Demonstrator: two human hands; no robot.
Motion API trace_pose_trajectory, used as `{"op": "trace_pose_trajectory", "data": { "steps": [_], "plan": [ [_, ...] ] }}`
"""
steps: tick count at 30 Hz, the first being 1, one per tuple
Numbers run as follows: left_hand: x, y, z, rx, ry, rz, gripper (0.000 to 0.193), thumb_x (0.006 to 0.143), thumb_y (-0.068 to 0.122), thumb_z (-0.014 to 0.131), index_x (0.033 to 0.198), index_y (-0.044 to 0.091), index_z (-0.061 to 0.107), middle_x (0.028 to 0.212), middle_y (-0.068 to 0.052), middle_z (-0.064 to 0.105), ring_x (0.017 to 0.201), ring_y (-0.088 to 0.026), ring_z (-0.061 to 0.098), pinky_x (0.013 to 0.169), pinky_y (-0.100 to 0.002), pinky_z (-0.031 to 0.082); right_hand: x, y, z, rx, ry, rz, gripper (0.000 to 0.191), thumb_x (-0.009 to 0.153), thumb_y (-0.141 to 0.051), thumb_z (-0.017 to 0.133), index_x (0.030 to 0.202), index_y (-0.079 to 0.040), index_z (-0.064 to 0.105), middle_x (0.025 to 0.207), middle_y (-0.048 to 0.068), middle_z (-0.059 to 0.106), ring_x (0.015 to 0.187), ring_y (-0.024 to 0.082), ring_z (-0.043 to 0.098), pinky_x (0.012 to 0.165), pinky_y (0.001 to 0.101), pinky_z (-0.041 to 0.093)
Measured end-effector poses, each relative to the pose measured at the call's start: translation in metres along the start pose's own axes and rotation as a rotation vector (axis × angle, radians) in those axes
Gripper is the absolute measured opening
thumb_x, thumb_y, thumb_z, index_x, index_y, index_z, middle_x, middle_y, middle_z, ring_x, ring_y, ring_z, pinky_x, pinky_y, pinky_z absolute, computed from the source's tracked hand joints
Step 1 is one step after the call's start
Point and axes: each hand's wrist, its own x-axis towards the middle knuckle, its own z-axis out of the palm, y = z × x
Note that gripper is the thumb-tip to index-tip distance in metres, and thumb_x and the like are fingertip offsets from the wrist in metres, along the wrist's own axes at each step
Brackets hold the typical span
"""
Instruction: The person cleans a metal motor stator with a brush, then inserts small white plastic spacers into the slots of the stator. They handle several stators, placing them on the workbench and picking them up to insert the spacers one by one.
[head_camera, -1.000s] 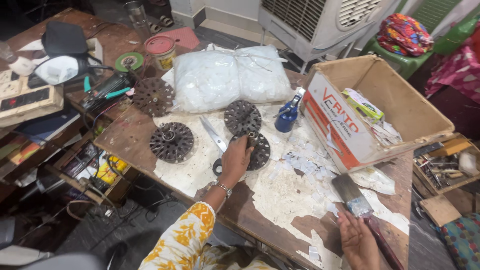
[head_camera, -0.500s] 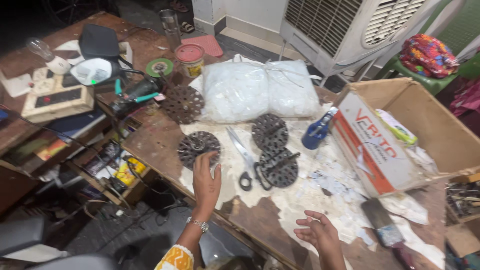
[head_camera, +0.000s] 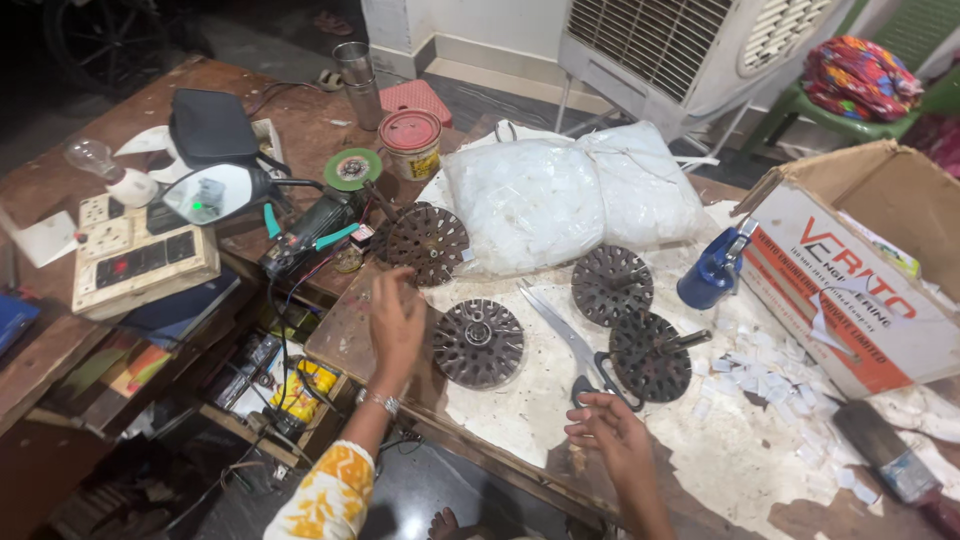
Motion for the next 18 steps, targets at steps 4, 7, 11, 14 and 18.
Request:
{"op": "trace_pose_trajectory", "data": {
  "steps": [4,7,11,14,18],
  "plan": [
    [0.041,-0.049,-0.002,0.084,0.013,0.08,0.055,0.091,0.015,0.074,0.137,0.002,0.049,0.131,-0.021,0.056,0.12,-0.038,0.059,0.101,-0.046,0.047,-0.002,0.025,0.032,0.027,0.102,-0.101,0.03,0.092,-0.01,0.062,0.119,0.003,0.065,0.099,0.015,0.076,0.087,0.022,0.074,0.076,0.0352,0.061],
    [0.064,-0.071,0.004,-0.069,-0.021,0.001,0.065,0.088,0.019,0.076,0.142,0.002,0.045,0.13,-0.02,0.06,0.118,-0.036,0.063,0.1,-0.044,0.049,-0.003,0.036,0.042,-0.012,0.158,-0.083,0.026,0.092,-0.008,0.066,0.115,0.002,0.066,0.095,0.015,0.077,0.084,0.021,0.075,0.073,0.0347,0.062],
    [0.093,-0.08,0.012,-0.101,-0.083,0.041,0.061,0.084,0.017,0.083,0.136,0.001,0.056,0.121,-0.019,0.068,0.11,-0.031,0.066,0.094,-0.039,0.051,0.0,0.034,0.041,-0.039,0.15,-0.083,0.026,0.093,-0.012,0.066,0.115,0.001,0.066,0.096,0.013,0.077,0.084,0.019,0.074,0.072,0.033,0.061],
    [0.105,-0.079,0.017,-0.197,-0.13,-0.006,0.045,0.083,0.012,0.082,0.124,0.001,0.066,0.112,-0.015,0.075,0.1,-0.024,0.071,0.088,-0.033,0.054,0.003,0.023,0.04,-0.13,0.148,-0.049,0.025,0.092,-0.013,0.067,0.114,0.0,0.067,0.096,0.01,0.077,0.084,0.016,0.074,0.073,0.0311,0.06],
    [0.1,-0.07,0.016,-0.119,-0.123,-0.038,0.043,0.081,0.012,0.082,0.12,0.001,0.069,0.099,-0.013,0.075,0.083,-0.021,0.073,0.076,-0.033,0.054,0.006,0.007,0.045,-0.217,0.091,-0.057,0.022,0.092,-0.012,0.068,0.111,-0.001,0.069,0.093,0.005,0.075,0.085,0.012,0.072,0.073,0.0293,0.06]
  ]
}}
